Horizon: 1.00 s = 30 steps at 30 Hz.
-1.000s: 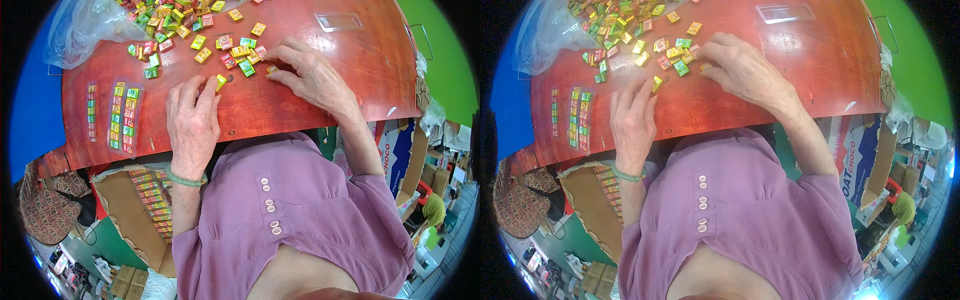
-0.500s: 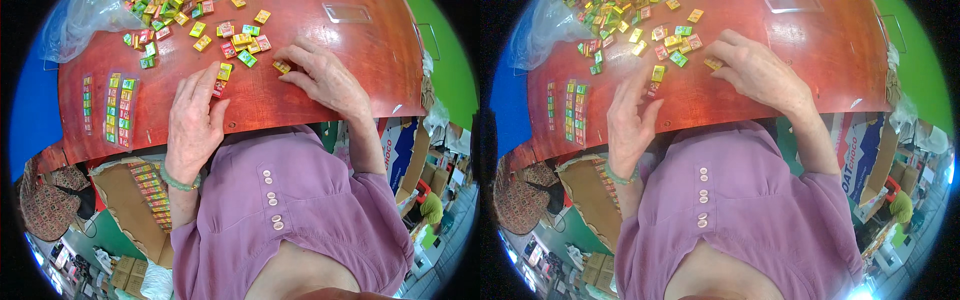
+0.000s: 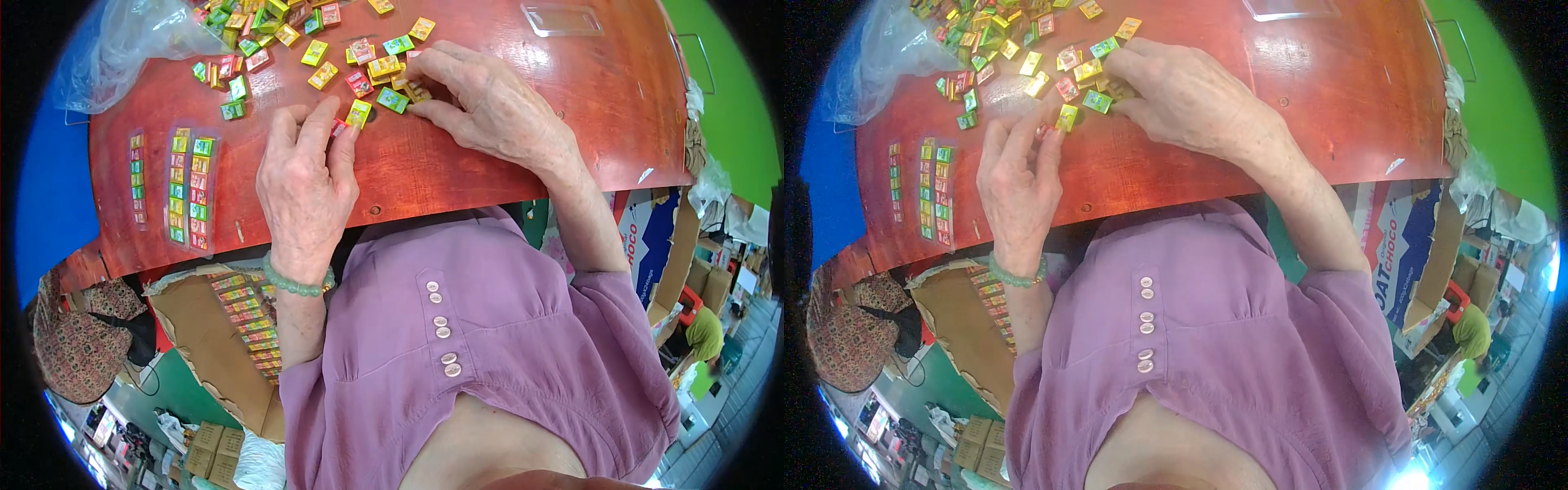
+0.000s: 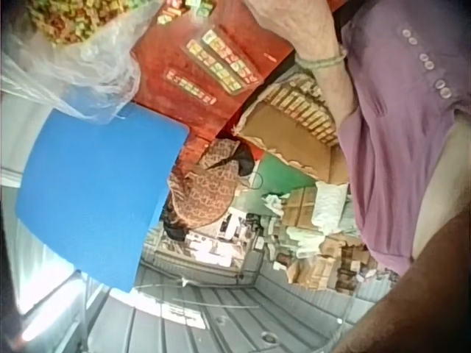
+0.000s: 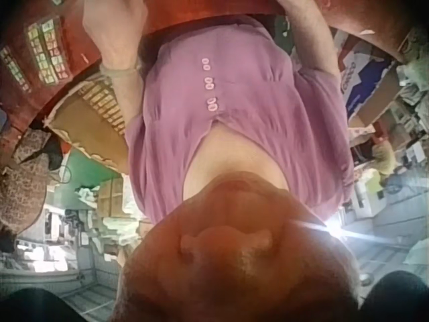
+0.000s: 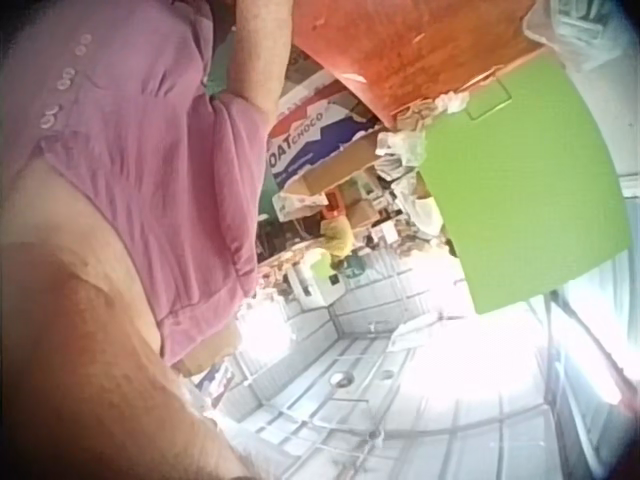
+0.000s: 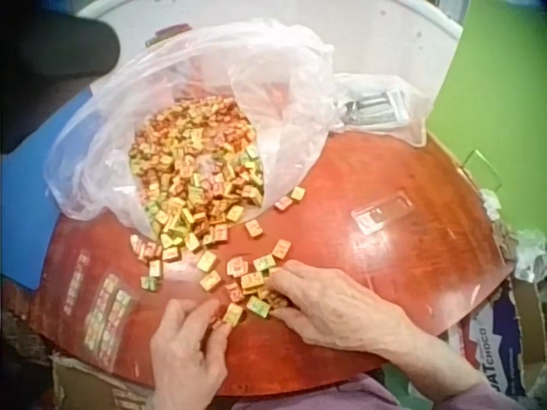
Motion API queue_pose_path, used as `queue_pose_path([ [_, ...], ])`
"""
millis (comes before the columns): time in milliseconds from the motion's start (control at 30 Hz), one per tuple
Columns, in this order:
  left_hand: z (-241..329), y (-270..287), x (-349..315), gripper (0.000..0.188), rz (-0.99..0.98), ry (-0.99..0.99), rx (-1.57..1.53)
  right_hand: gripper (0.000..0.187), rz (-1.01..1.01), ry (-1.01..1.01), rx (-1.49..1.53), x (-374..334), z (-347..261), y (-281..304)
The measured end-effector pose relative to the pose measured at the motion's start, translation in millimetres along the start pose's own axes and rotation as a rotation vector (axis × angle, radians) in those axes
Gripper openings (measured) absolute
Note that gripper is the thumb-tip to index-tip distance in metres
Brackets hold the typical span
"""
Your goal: Arranging individual wrapped candies into rows and placing them into a shipping box.
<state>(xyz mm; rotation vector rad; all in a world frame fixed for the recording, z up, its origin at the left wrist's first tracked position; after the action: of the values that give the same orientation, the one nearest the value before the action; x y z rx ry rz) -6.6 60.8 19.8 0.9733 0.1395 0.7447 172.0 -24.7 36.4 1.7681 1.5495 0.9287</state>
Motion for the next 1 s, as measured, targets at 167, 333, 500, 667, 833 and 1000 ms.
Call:
queue_pose_path([
  [167, 2.3, -0.3, 7.5, 0.026, -0.034, -0.093, -0.072, 0.029, -0.14, -0.039, 0.028, -4.6, -2.5, 0.0],
  [333, 18.5, -11.6, 3.2, 0.027, -0.109, -0.227, -0.073, 0.028, -0.161, 0.055, 0.064, -13.9, -10.1, -2.0],
  [500, 28.1, -15.9, -0.2, 0.028, -0.119, -0.195, -0.134, 0.031, -0.096, -0.047, 0.096, -15.3, -0.9, 0.3],
  [667, 16.7, -15.1, -0.6, 0.03, -0.171, -0.114, -0.136, 0.034, -0.067, -0.037, 0.028, -8.1, -5.2, -0.7],
  [833, 18.0, -11.7, -2.8, 0.024, -0.127, -0.1, -0.085, 0.037, -0.117, -0.003, -0.006, -4.9, -3.7, -4.9],
  [1000, 13.4, -5.0, -7.0, 0.023, -0.142, -0.018, -0.008, 0.033, -0.158, 0.034, 0.007, -9.1, -10.3, -9.8],
])
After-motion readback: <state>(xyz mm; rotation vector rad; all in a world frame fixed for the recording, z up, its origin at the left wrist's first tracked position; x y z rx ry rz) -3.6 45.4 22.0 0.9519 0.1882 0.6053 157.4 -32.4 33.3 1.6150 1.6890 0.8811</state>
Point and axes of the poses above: each hand's wrist, its own x-axis towards the middle knuckle, its own y-axis out of the back of the hand, z = x × y, the point moved 5 cm from there along x, towards the middle knuckle, and after that the axes turned 6 degrees about -z, right-handed, at the moved point
